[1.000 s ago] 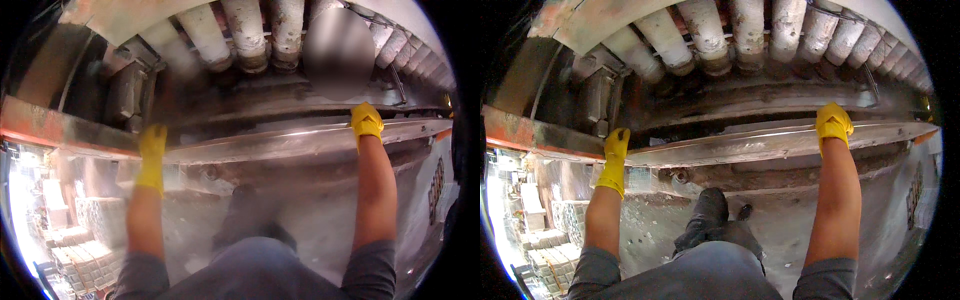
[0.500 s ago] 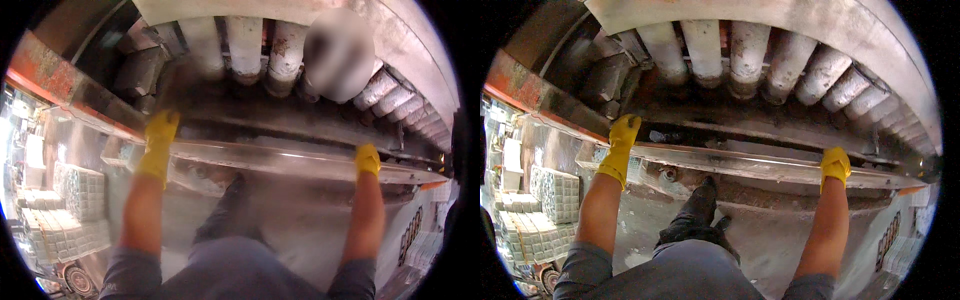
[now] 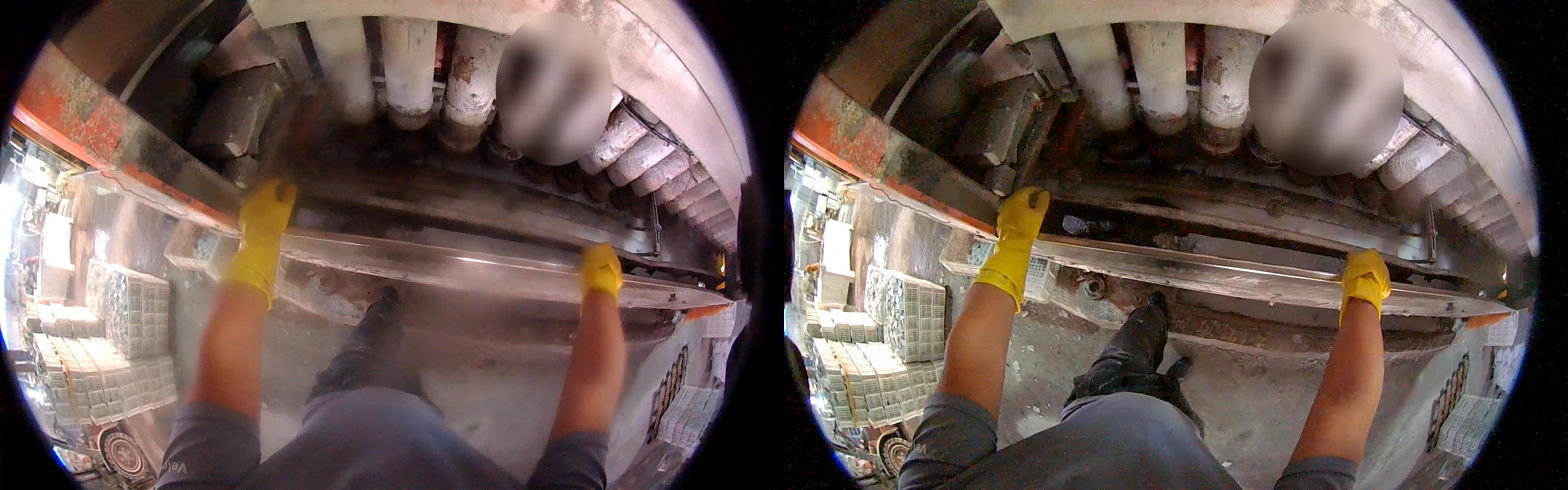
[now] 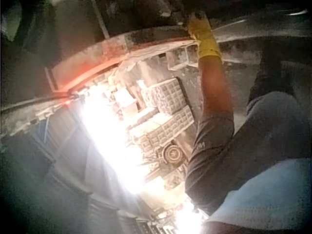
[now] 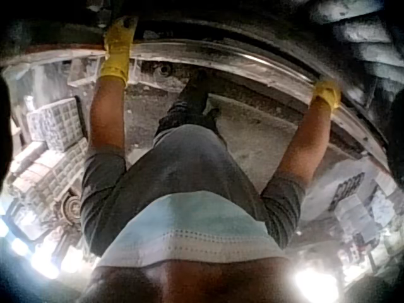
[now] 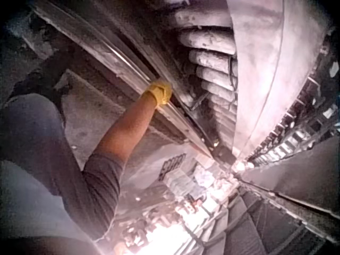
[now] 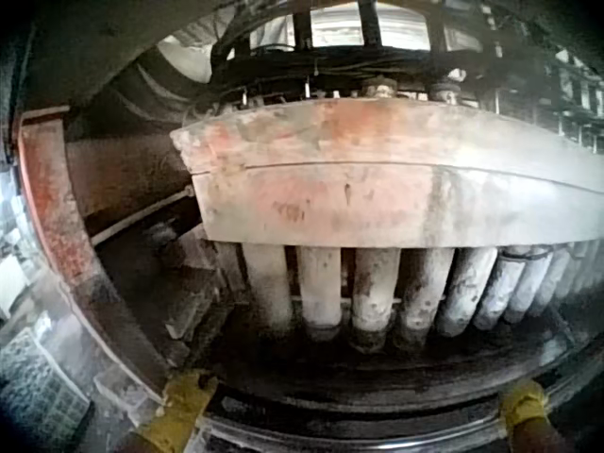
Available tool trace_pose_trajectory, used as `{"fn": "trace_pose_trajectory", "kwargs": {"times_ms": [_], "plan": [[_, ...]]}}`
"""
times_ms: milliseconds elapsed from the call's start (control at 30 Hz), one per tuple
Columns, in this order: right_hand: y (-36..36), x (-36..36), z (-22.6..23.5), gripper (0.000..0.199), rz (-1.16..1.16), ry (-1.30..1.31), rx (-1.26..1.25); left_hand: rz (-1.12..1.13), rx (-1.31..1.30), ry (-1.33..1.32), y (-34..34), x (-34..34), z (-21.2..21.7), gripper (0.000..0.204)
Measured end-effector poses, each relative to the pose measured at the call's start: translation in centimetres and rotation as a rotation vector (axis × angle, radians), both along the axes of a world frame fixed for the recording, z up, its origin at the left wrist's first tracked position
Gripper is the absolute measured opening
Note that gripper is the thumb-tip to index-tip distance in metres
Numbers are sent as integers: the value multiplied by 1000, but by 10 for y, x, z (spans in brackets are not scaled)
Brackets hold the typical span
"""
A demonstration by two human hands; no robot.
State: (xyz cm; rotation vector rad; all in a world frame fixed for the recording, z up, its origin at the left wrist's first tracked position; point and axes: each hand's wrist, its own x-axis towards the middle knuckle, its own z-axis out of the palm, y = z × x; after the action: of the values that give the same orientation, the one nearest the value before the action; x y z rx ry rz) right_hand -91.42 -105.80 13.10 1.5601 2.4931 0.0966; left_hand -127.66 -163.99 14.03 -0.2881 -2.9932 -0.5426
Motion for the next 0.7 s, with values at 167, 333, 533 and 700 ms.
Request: {"fn": "trace_pose_trajectory", "kwargs": {"times_ms": [167, 333, 533, 700], "plan": [[-30, 18, 17, 41, 106, -137, -17, -71, 2, 78, -20, 16, -5, 49], [-47, 38, 21, 36, 21, -12, 10, -64, 29, 2, -30, 28, -12, 50], [-63, 44, 33, 38, 62, -90, -19, -43, 27, -17, -32, 39, -4, 50], [-61, 46, 24, 37, -53, 14, -20, -56, 50, -20, -37, 41, -2, 51]]}}
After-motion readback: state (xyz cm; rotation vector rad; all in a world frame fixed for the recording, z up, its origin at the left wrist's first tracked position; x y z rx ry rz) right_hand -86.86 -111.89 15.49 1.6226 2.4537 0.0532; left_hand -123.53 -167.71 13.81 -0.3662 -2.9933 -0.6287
